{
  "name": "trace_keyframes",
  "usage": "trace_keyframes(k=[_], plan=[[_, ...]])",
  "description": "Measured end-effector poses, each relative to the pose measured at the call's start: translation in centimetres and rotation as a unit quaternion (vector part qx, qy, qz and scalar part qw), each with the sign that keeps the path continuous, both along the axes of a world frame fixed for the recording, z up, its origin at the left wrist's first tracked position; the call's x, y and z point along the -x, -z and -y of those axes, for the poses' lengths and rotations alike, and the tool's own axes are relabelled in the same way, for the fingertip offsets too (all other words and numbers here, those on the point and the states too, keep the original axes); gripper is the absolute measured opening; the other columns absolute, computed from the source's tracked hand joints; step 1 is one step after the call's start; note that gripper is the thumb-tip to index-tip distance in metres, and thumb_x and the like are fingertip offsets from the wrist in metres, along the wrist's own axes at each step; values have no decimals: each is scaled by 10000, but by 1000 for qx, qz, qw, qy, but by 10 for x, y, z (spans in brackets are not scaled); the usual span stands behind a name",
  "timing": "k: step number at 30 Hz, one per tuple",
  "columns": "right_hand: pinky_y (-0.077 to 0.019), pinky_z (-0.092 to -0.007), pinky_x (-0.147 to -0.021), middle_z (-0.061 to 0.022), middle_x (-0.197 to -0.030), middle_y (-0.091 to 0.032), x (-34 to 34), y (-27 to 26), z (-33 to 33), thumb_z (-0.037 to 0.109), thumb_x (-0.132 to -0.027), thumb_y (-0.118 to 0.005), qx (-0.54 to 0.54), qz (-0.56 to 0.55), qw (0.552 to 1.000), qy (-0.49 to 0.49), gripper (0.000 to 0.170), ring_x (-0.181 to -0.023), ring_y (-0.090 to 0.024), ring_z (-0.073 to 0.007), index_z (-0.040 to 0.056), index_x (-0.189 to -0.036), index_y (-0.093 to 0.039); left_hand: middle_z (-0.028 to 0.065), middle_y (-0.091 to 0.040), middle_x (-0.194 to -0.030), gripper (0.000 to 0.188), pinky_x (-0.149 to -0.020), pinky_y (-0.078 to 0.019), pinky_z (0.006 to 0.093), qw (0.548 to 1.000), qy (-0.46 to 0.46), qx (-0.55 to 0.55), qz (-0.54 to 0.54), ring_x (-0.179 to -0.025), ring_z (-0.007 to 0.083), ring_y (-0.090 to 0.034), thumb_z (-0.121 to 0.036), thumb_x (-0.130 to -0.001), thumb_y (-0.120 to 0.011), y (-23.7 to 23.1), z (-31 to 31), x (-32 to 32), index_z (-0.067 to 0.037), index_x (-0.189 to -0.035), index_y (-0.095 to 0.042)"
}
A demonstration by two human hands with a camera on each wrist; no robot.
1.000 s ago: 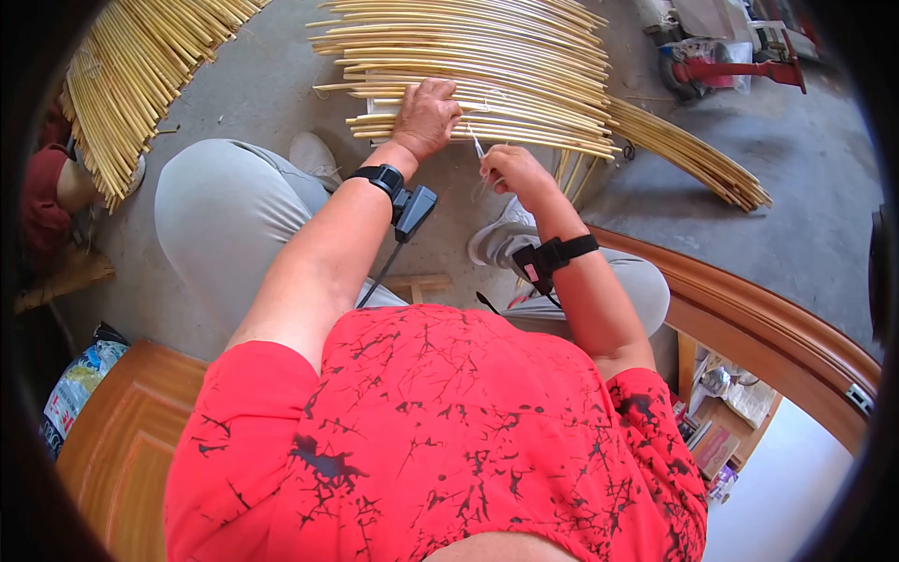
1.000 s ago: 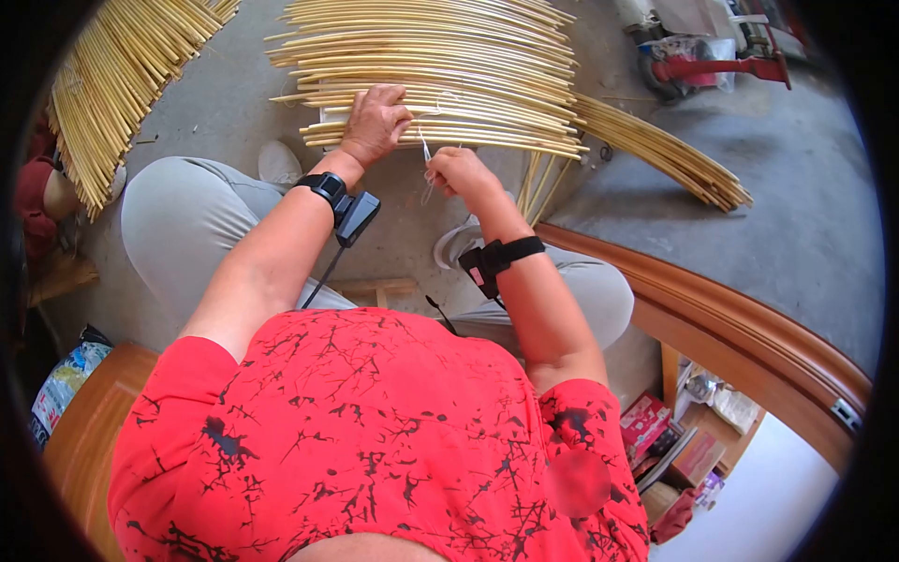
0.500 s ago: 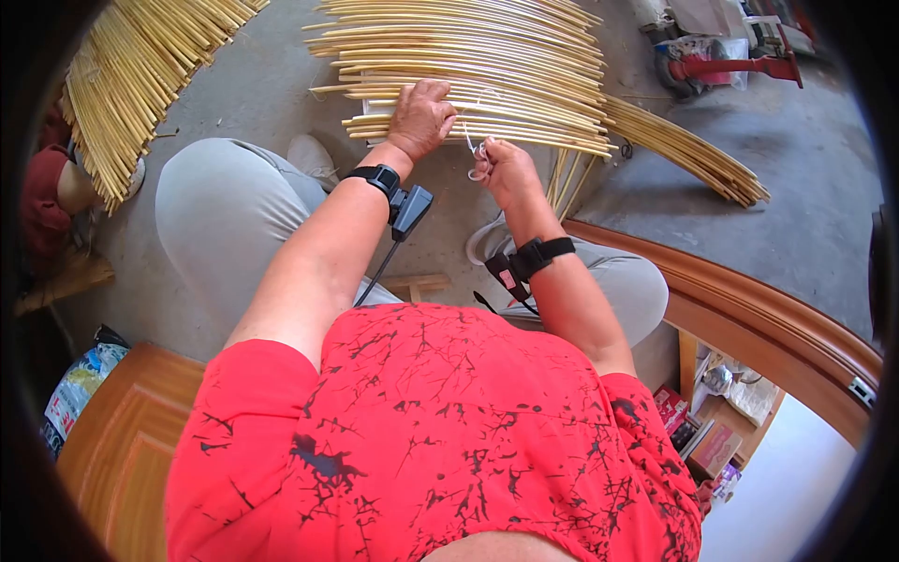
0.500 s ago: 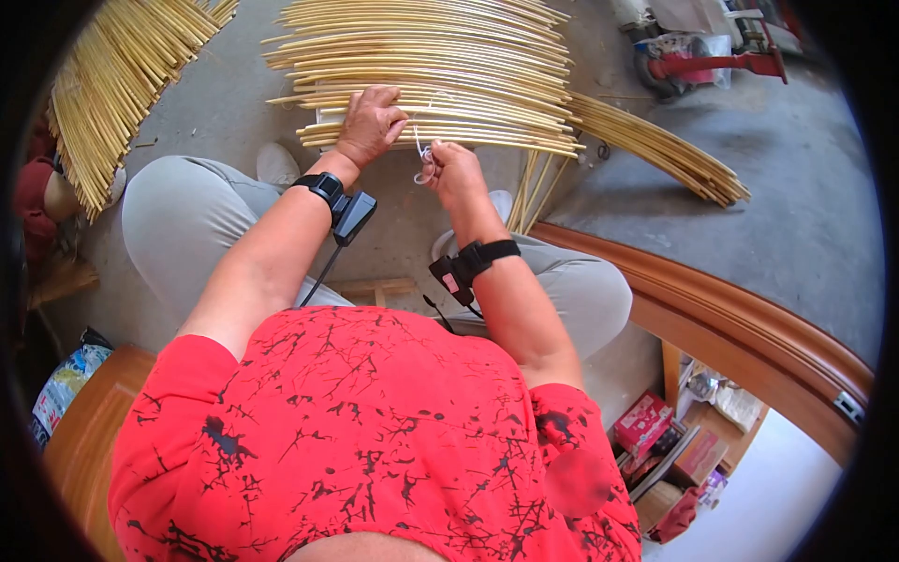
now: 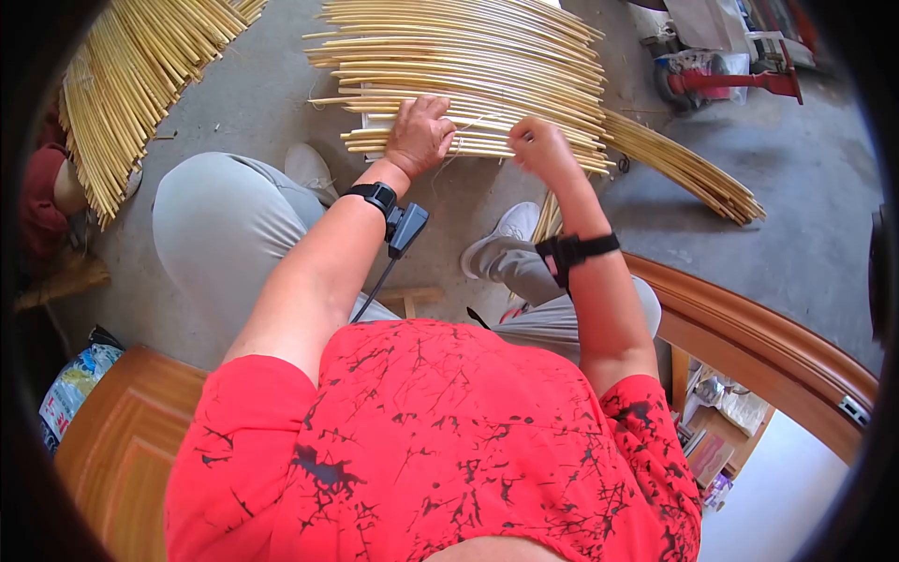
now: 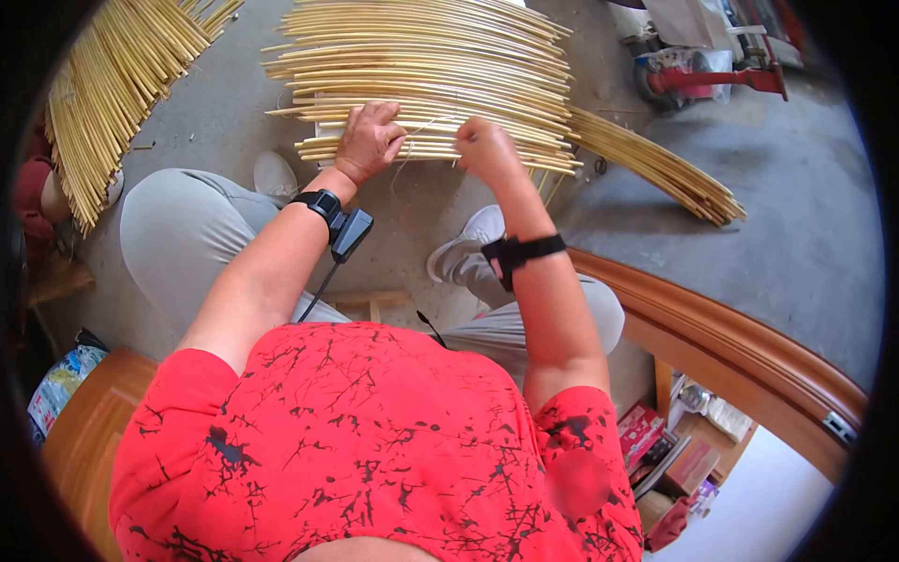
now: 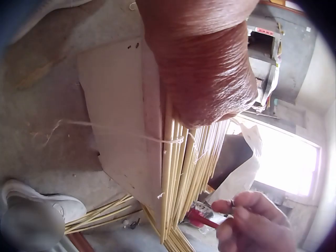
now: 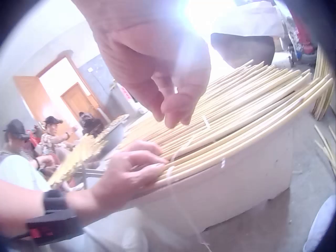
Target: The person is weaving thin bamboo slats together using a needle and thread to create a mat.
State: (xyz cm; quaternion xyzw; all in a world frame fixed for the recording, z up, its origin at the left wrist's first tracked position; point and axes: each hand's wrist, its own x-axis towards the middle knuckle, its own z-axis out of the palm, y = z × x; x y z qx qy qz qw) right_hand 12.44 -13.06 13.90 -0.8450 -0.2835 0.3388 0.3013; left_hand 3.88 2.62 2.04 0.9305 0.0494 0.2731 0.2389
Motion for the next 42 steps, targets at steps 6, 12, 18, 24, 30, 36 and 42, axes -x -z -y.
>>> trace_keyframes(k=[6,12,18,24,30,36,42], plan=[[-483,-351,-611,-164,-669,-618,-76,70,-23,264,-701,-634,86,221,964,119,232,-657,-616,-253,35,-740,-635,41,-527,-1036,84,-827,-325,360,1000,0,17,3,-1023,214,-449,-178,-681,-618,-4,1,1,-111,-725,-643],[-476,-395,-712,-184,-840,-603,-65,92,-50,273,-746,-589,170,307,923,156,245,-818,-588,-332,34,-794,-622,50,-533,-1035,90,-841,-324,365,1000,1,26,-7,-1029,222,-447,-188,-684,-619,-6,2,1,-110,-721,-646],[-515,-357,-587,-170,-796,-595,-60,80,-54,213,-822,-517,48,210,960,178,242,-687,-616,-286,-10,-913,-496,37,-529,-1050,97,-862,-317,358,1000,-5,12,-18,-1032,206,-439,-211,-680,-614,-5,2,0,-131,-722,-649],[-511,-278,-510,-110,-678,-535,-40,38,-74,176,-897,-419,-184,-170,947,202,153,-563,-569,-188,24,-887,-418,45,-531,-1037,91,-854,-324,364,1000,-6,12,2,-1029,215,-442,-204,-679,-610,-2,3,-2,-123,-708,-640],[-495,-323,-500,-106,-628,-511,-65,13,-82,136,-901,-392,-461,-264,795,293,153,-523,-543,-212,24,-798,-407,31,-530,-1036,92,-848,-322,361,1000,-3,16,-5,-1020,211,-443,-206,-686,-604,-3,1,0,-125,-709,-641],[-482,-315,-718,-91,-737,-507,-118,-122,-52,64,-827,-501,-688,-342,627,128,137,-663,-522,-193,-5,-937,-458,19,-531,-1038,107,-852,-315,363,1000,-6,14,-8,-1023,204,-440,-220,-693,-604,1,3,-3,-125,-718,-646],[-516,-350,-714,-110,-667,-507,-69,-297,-47,-57,-802,-420,-848,-102,496,159,105,-670,-547,-192,-34,-721,-482,26,-530,-1047,100,-842,-318,366,1000,-4,21,-7,-1029,209,-442,-208,-693,-601,4,2,-3,-121,-713,-645]])
